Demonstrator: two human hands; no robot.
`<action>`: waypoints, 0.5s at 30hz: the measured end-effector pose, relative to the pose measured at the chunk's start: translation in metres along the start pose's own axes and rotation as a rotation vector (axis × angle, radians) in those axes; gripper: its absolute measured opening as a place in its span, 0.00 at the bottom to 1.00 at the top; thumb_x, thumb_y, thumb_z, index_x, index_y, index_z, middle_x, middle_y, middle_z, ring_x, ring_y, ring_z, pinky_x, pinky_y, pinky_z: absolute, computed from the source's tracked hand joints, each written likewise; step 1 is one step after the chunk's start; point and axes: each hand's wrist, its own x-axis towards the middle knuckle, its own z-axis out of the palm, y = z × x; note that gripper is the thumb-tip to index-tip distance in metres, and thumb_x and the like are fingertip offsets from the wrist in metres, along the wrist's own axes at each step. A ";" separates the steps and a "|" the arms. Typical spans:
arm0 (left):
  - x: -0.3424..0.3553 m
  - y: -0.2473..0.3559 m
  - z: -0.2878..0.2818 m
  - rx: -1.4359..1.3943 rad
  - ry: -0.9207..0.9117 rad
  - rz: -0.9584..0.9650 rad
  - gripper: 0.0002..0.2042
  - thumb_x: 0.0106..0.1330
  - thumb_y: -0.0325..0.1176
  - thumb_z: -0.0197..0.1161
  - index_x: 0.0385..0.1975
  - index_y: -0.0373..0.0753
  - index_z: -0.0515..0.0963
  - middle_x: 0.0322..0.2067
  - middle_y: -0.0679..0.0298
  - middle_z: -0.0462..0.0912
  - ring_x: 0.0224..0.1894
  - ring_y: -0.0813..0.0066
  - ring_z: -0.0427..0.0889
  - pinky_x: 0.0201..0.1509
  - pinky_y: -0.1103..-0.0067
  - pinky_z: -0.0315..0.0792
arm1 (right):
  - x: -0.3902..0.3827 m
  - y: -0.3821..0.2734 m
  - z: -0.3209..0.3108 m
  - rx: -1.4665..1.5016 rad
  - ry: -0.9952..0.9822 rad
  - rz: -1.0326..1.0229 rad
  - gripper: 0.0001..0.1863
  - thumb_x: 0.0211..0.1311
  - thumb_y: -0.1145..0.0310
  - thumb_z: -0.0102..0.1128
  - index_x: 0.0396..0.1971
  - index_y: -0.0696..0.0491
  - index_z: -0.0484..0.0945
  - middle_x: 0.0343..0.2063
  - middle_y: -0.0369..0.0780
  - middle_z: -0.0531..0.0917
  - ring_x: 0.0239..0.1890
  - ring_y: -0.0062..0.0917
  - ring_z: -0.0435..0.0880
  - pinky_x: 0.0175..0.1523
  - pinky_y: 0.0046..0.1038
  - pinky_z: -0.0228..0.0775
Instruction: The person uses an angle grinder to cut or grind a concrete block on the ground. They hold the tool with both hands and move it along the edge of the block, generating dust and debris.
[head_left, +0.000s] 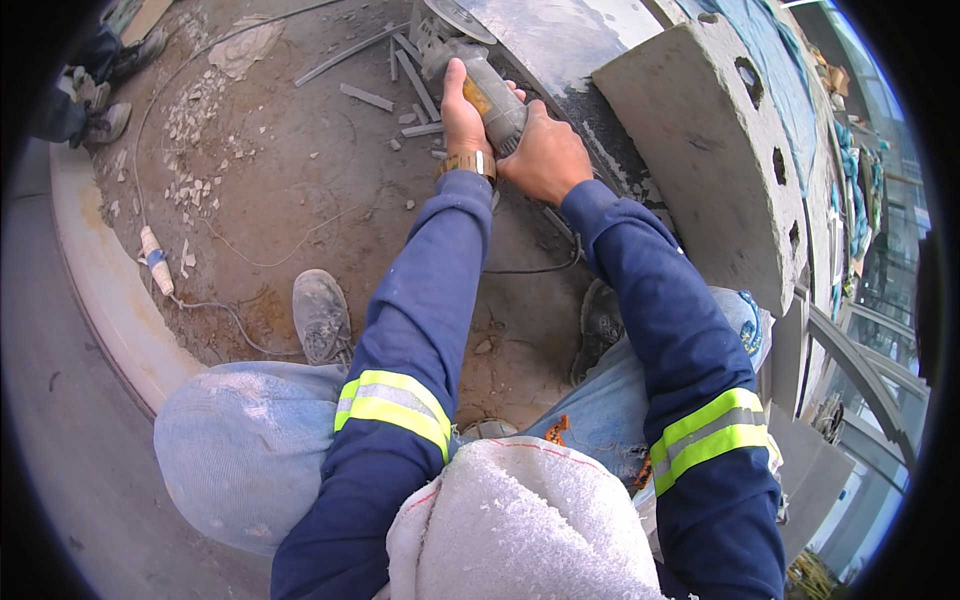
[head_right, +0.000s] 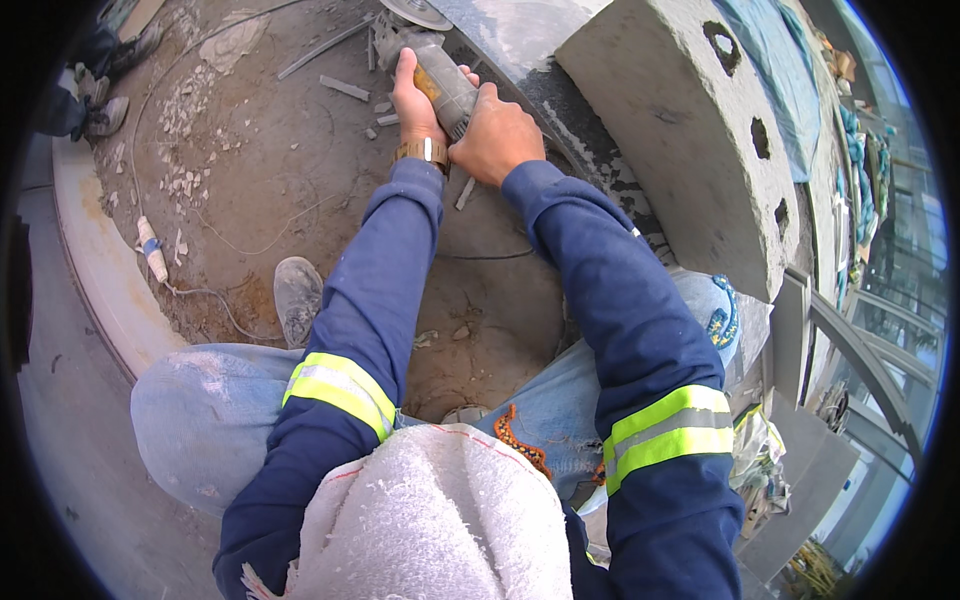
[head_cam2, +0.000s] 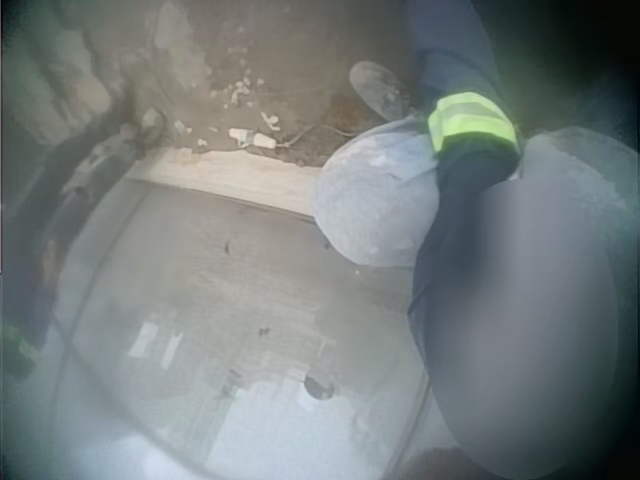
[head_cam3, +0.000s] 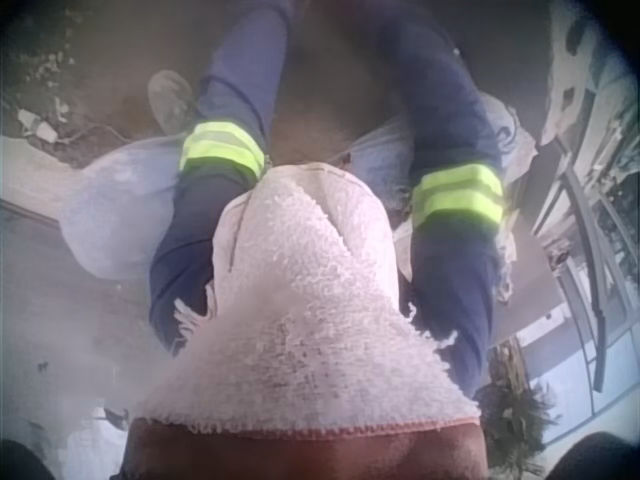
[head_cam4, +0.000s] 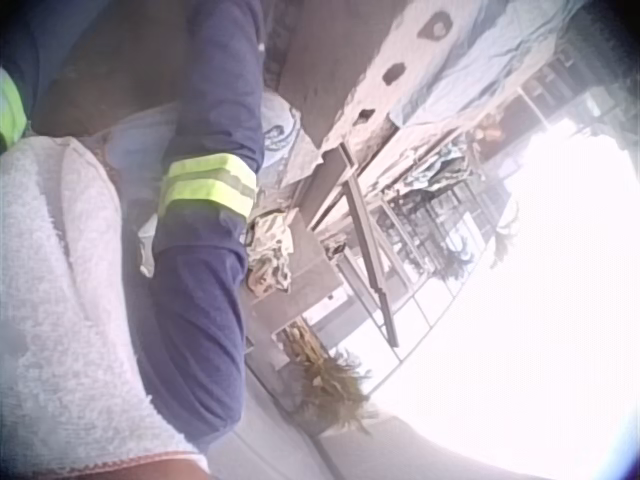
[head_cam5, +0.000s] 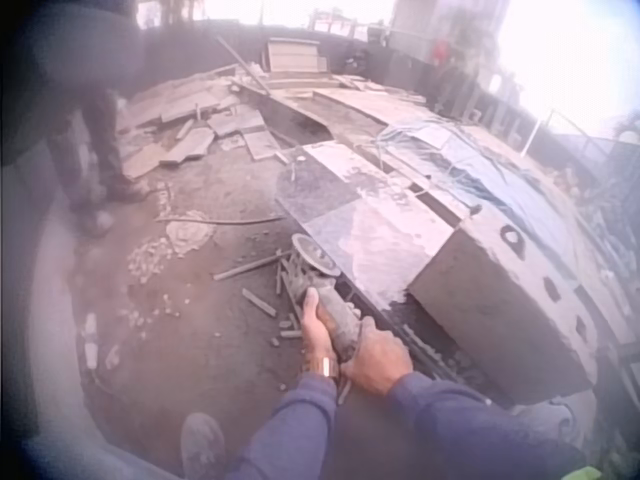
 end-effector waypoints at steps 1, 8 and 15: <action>0.002 0.000 -0.001 -0.004 -0.002 -0.010 0.32 0.70 0.66 0.54 0.44 0.35 0.74 0.32 0.53 0.83 0.32 0.58 0.86 0.38 0.64 0.82 | 0.001 -0.001 0.000 -0.004 -0.003 0.003 0.35 0.48 0.58 0.73 0.51 0.66 0.71 0.40 0.59 0.86 0.45 0.53 0.88 0.54 0.45 0.80; 0.011 0.004 -0.001 0.042 -0.004 0.016 0.34 0.69 0.66 0.54 0.45 0.33 0.74 0.34 0.50 0.83 0.34 0.56 0.85 0.40 0.62 0.83 | 0.009 -0.005 -0.002 0.015 -0.022 0.012 0.36 0.48 0.58 0.73 0.53 0.65 0.71 0.41 0.59 0.86 0.45 0.53 0.88 0.55 0.45 0.79; 0.010 0.001 -0.007 0.013 0.005 -0.010 0.34 0.68 0.67 0.54 0.45 0.33 0.74 0.34 0.51 0.82 0.34 0.56 0.85 0.40 0.62 0.82 | 0.008 -0.004 0.004 0.014 -0.020 0.028 0.37 0.48 0.57 0.73 0.53 0.66 0.70 0.41 0.59 0.86 0.46 0.53 0.87 0.56 0.45 0.79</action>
